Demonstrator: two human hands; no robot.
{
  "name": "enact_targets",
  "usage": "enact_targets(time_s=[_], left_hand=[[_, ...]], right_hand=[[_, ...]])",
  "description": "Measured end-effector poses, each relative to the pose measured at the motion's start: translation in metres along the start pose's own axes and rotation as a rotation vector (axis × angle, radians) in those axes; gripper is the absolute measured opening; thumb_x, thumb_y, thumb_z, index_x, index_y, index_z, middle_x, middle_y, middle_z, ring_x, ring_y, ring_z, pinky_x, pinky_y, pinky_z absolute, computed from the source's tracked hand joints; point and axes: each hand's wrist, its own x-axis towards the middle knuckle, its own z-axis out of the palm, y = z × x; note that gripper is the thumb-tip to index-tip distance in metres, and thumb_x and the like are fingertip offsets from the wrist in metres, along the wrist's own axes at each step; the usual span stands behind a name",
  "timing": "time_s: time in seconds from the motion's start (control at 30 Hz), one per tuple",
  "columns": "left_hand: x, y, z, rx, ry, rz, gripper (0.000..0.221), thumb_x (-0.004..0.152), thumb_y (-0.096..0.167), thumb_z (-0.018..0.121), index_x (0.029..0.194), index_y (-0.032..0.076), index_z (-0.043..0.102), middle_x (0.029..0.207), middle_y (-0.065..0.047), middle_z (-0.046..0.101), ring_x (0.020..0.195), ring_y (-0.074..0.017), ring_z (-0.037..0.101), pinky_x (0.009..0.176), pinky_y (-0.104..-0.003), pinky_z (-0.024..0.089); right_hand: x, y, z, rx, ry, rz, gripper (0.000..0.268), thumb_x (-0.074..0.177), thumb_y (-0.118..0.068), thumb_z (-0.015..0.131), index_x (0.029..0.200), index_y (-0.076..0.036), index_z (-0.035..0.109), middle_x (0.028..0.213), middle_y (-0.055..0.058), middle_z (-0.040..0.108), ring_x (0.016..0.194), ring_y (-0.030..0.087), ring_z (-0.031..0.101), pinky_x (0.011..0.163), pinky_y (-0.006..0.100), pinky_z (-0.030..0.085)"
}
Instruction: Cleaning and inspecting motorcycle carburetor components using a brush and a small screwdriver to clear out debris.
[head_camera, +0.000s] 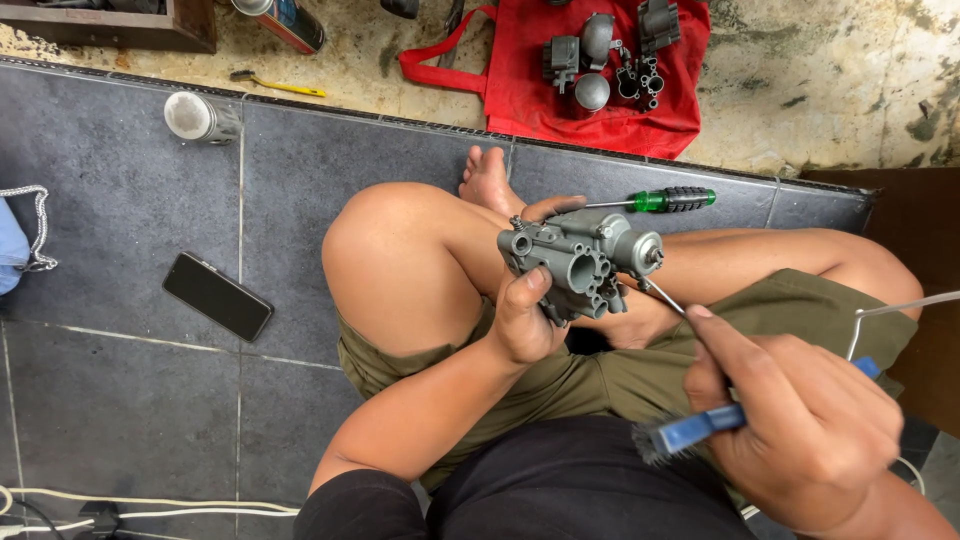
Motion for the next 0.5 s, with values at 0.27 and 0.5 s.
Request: enact_targets(time_s=[0.27,0.5], left_hand=[[-0.003,0.002,0.006,0.016,0.009,-0.036,0.077,0.092,0.036,0.064,0.154,0.001,0.035,0.135,-0.015,0.059,0.117,-0.0206,0.061,0.105,-0.032,0.048],[-0.004,0.004,0.008,0.032,0.005,-0.029,0.076,0.091,0.035,0.064,0.153,0.001,0.037,0.133,-0.013,0.060,0.116,-0.0189,0.061,0.106,-0.031,0.048]], right_hand=[[0.007,0.001,0.015,0.041,-0.062,0.014,0.025,0.085,0.007,0.078,0.109,0.005,0.081,0.068,0.008,0.057,0.053,0.022,0.047,0.055,0.037,0.040],[0.007,-0.001,0.015,0.051,-0.061,0.020,0.024,0.086,0.007,0.079,0.109,0.006,0.081,0.069,0.009,0.059,0.054,0.023,0.048,0.056,0.037,0.042]])
